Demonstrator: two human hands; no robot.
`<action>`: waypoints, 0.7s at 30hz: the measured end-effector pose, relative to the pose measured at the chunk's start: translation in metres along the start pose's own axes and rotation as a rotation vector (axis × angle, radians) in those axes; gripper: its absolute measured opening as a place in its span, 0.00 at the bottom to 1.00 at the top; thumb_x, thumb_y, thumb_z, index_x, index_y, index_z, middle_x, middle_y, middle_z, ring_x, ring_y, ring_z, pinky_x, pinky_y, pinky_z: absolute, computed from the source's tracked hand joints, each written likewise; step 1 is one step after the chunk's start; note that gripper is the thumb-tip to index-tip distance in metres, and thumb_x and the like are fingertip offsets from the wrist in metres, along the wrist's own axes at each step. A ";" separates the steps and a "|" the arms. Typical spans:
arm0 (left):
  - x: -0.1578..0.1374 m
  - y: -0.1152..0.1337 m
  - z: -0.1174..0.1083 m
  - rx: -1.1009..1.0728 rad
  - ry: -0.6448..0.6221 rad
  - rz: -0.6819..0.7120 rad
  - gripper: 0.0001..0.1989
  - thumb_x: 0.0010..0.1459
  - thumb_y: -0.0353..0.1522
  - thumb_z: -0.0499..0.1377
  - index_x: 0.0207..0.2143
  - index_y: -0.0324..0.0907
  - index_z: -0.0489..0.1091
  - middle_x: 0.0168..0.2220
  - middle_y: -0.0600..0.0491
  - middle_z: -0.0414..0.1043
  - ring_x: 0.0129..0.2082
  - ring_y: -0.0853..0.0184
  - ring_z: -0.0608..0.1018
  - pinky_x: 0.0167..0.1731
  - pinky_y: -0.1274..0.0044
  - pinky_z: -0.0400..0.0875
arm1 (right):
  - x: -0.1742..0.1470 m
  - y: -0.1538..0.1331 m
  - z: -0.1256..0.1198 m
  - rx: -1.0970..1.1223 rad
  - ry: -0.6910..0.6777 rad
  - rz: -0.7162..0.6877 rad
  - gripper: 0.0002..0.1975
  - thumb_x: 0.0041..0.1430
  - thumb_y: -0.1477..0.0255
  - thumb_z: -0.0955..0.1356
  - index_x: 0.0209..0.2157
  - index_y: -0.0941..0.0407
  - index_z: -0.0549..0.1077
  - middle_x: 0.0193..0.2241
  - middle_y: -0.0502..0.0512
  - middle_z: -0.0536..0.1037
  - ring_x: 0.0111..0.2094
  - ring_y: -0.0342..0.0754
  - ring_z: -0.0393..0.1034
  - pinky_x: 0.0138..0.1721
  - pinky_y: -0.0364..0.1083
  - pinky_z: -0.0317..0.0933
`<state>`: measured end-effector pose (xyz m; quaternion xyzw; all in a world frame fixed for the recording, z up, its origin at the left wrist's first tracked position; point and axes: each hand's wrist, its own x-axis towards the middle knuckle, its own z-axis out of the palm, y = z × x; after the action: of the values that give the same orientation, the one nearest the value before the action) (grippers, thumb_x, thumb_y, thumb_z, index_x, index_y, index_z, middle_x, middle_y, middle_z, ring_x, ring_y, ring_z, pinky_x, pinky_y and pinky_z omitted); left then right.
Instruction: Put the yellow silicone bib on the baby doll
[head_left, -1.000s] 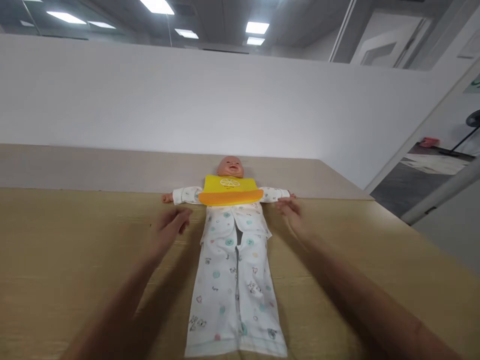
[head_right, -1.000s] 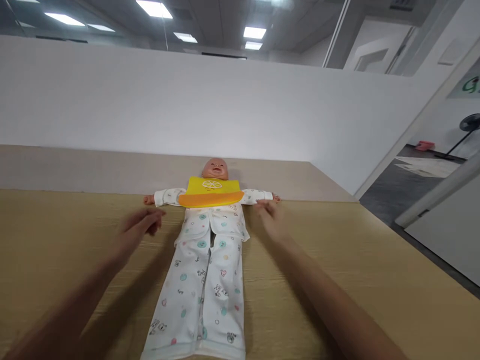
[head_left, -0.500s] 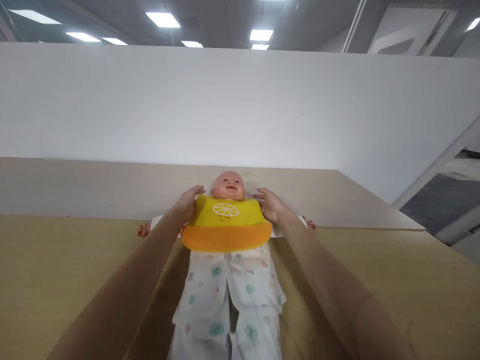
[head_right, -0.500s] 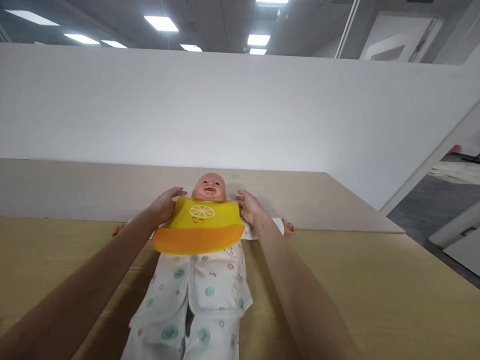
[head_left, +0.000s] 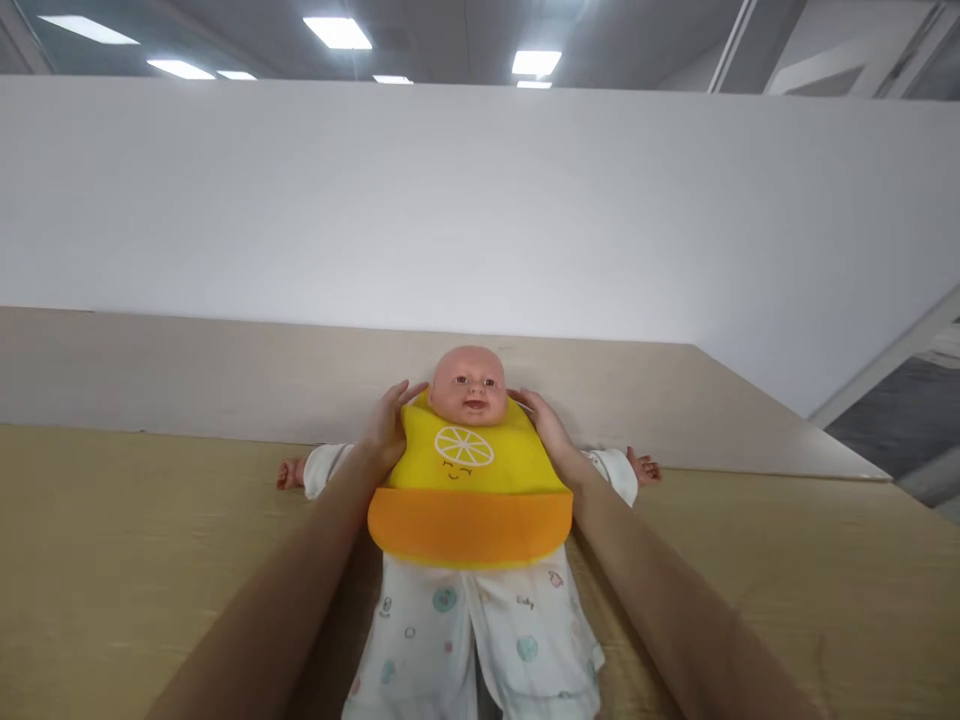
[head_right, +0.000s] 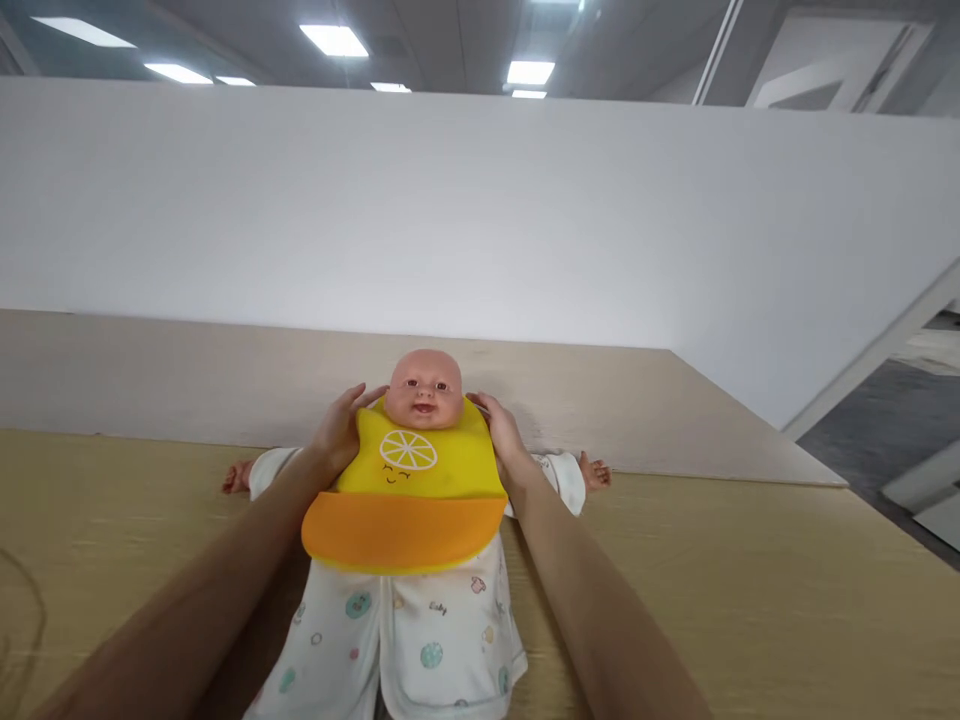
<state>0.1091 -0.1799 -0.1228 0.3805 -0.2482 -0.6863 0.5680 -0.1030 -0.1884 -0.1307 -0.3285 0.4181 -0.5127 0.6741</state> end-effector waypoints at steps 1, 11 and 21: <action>-0.010 -0.001 0.000 -0.013 0.013 -0.010 0.18 0.58 0.37 0.51 0.49 0.37 0.65 0.32 0.48 0.74 0.28 0.63 0.77 0.33 0.71 0.72 | -0.007 0.002 0.000 0.010 -0.004 -0.013 0.13 0.53 0.65 0.63 0.40 0.54 0.71 0.35 0.49 0.77 0.34 0.45 0.71 0.36 0.42 0.64; -0.122 -0.037 -0.005 -0.094 -0.022 -0.097 0.21 0.50 0.32 0.59 0.49 0.36 0.67 0.32 0.50 0.76 0.30 0.63 0.78 0.33 0.76 0.72 | -0.101 0.043 -0.008 -0.098 -0.052 -0.210 0.14 0.46 0.62 0.65 0.34 0.53 0.72 0.40 0.50 0.77 0.45 0.49 0.70 0.47 0.47 0.64; -0.218 -0.062 -0.025 0.055 -0.171 -0.004 0.45 0.33 0.19 0.53 0.60 0.41 0.56 0.26 0.55 0.72 0.19 0.71 0.71 0.24 0.80 0.66 | -0.222 0.073 -0.008 -0.056 0.018 -0.188 0.16 0.47 0.64 0.64 0.37 0.54 0.72 0.43 0.52 0.76 0.47 0.51 0.69 0.50 0.48 0.62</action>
<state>0.1070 0.0482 -0.1334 0.3362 -0.3139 -0.7103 0.5328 -0.1073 0.0450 -0.1478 -0.3805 0.4057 -0.5646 0.6098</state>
